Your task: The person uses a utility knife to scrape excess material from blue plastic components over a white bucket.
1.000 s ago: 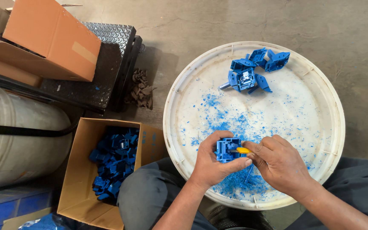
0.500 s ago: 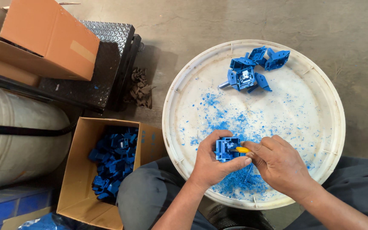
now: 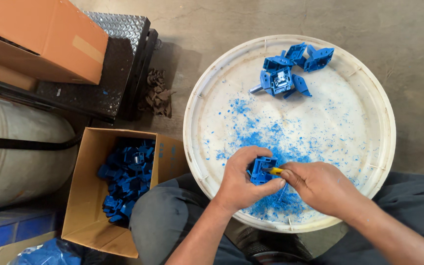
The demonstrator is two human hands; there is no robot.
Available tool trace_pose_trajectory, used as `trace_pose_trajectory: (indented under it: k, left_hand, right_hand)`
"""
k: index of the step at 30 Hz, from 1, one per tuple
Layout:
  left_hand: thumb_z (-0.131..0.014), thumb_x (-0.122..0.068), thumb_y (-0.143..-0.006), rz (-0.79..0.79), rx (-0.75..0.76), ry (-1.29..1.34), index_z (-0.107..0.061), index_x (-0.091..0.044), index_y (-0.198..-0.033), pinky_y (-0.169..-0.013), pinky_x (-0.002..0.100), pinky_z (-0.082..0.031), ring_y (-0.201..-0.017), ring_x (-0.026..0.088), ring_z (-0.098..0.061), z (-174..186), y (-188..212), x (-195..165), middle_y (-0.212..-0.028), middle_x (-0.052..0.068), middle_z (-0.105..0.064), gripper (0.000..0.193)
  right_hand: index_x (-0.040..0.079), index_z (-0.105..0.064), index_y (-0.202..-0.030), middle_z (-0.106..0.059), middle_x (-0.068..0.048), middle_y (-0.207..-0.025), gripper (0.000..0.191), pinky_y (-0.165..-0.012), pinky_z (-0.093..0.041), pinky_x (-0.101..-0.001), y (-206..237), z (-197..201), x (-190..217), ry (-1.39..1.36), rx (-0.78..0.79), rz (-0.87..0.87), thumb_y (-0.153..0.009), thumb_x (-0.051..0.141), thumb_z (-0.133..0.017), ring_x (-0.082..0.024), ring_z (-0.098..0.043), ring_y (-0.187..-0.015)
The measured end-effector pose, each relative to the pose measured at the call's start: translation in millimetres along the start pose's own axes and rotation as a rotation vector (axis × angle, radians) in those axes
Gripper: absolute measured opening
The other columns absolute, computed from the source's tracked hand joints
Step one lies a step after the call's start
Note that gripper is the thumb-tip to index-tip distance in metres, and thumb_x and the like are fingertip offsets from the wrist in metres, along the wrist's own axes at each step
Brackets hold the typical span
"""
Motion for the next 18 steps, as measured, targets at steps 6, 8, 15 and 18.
trace_pose_trajectory:
  k: [6,8,15,18]
  left_hand:
    - [-0.086,-0.023,-0.066,-0.007,0.135,-0.043,-0.071,-0.009,-0.11,-0.088,0.031,-0.055,-0.098,0.018,-0.068,-3,-3,1,-0.103,0.005,-0.07,0.048]
    - [-0.084,-0.023,-0.067,0.03,0.152,-0.011,-0.071,-0.008,-0.109,-0.089,0.031,-0.055,-0.097,0.018,-0.069,-3,-3,4,-0.103,0.006,-0.071,0.047]
    - [-0.086,-0.021,-0.068,0.066,0.14,0.083,-0.07,-0.007,-0.111,-0.087,0.027,-0.054,-0.095,0.012,-0.065,-2,-5,11,-0.102,0.002,-0.069,0.048]
    - [-0.087,-0.019,-0.069,0.152,0.168,0.143,-0.07,-0.007,-0.11,-0.079,0.025,-0.053,-0.087,0.008,-0.062,-4,-4,22,-0.094,-0.001,-0.068,0.047]
  right_hand:
    - [0.02,-0.075,-0.102,-0.074,-0.014,-0.078,0.034,-0.069,-0.053,-0.0497,0,-13,-6,-0.046,0.12,0.024,-0.097,0.047,-0.055,-0.039,-0.069,-0.079]
    - [0.019,-0.075,-0.103,-0.074,-0.014,-0.08,0.033,-0.069,-0.053,-0.0494,-1,-13,-1,-0.056,0.068,0.085,-0.096,0.044,-0.054,-0.039,-0.069,-0.079]
    - [0.015,-0.075,-0.104,-0.075,-0.011,-0.087,0.027,-0.071,-0.053,-0.048,3,-9,10,-0.055,-0.114,0.23,-0.093,0.034,-0.058,-0.037,-0.069,-0.085]
    - [0.013,-0.074,-0.107,-0.073,-0.01,-0.085,0.027,-0.07,-0.053,-0.0476,5,-3,13,-0.029,-0.163,0.294,-0.09,0.031,-0.063,-0.035,-0.068,-0.084]
Point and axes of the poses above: each hand's wrist, its own y-axis away from the middle knuckle, its own z-axis out of the back of the hand, x = y × z, the point moved 10 cm from there along -y, towards the middle knuckle
